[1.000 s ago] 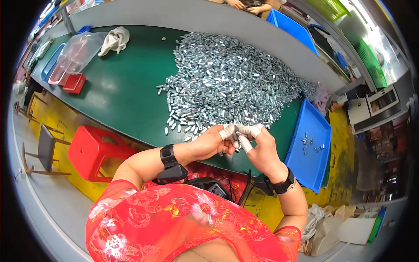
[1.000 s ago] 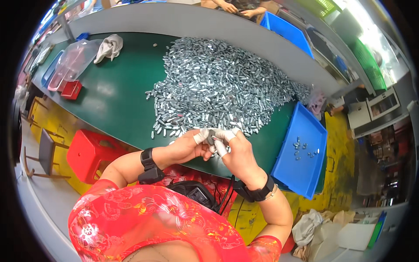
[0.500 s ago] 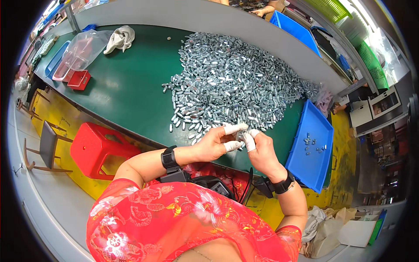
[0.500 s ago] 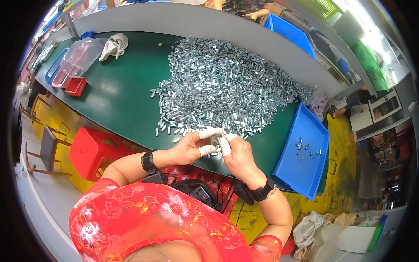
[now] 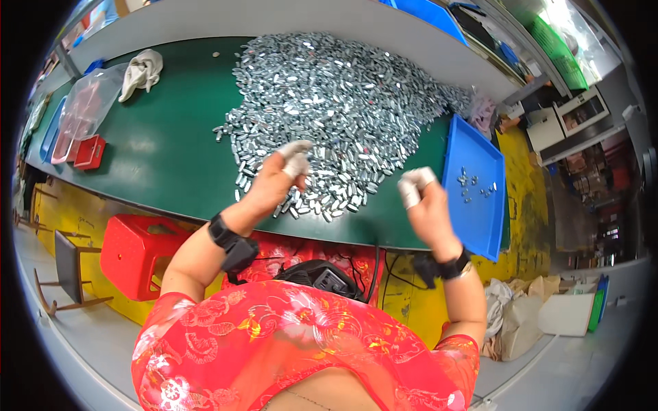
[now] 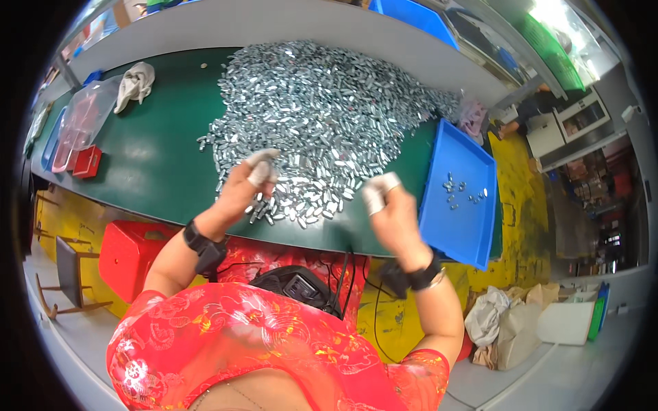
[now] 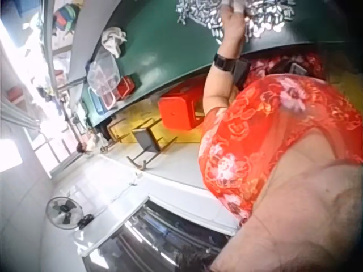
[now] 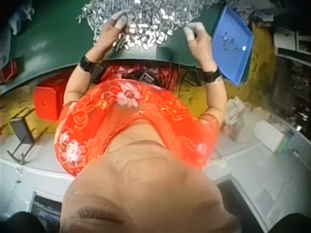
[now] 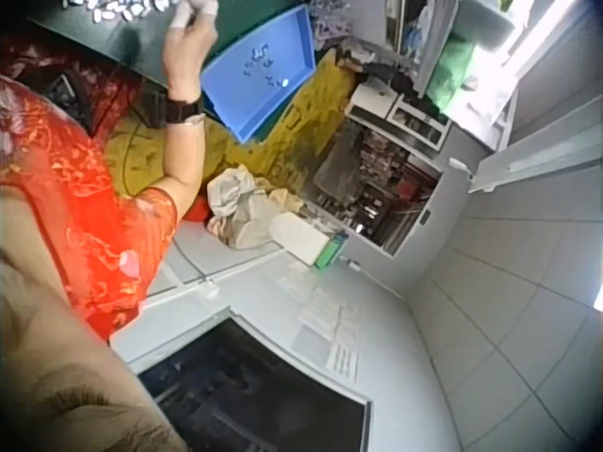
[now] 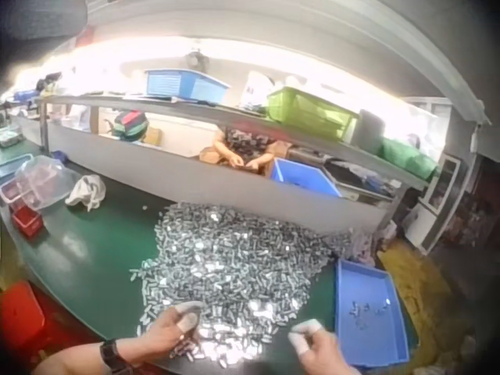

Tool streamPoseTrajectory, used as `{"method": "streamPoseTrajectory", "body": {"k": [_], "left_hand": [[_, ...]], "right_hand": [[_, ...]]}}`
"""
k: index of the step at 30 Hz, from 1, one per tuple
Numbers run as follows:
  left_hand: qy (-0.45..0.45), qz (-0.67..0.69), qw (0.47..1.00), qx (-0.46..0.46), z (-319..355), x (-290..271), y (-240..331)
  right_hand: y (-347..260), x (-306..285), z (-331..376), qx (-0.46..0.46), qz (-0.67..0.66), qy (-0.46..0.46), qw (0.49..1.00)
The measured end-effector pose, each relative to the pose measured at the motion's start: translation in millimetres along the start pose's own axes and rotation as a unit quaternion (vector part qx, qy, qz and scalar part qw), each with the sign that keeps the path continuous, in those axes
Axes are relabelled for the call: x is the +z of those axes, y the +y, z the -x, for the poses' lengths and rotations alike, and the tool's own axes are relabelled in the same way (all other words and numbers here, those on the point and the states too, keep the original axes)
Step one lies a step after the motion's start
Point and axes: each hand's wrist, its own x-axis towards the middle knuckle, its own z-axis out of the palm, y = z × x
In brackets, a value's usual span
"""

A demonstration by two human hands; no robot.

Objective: Sorting small metallic components from a large pile into a storage tray.

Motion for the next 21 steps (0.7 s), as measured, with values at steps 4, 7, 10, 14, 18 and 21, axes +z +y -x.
{"method": "streamPoseTrajectory", "body": {"k": [4, 7, 10, 14, 18, 21], "left_hand": [[0.033, 0.038, 0.999, -0.01, 8.3, -23.5, -24.5], [0.08, 0.082, 0.992, -0.049, 17.7, -30.1, -38.0], [0.091, 0.106, 0.989, -0.049, 27.1, -29.0, -39.0], [0.095, 0.119, 0.987, -0.058, 31.3, -26.6, -44.6], [0.088, 0.128, 0.985, -0.07, 27.8, -23.7, -44.7], [0.08, 0.129, 0.985, -0.079, 26.0, -18.4, -42.6]], "right_hand": [[129.3, -48.6, -10.1, 0.069, 0.229, 0.136, 0.961], [178.9, -50.5, -5.4, 0.166, 0.327, 0.138, 0.92], [164.8, -31.3, -0.3, 0.194, 0.322, 0.123, 0.918], [169.0, -25.9, 19.9, 0.133, 0.296, 0.142, 0.935], [161.2, -26.0, 34.7, 0.156, 0.254, 0.131, 0.946], [139.3, -26.3, 24.2, 0.08, 0.366, 0.127, 0.919]]}}
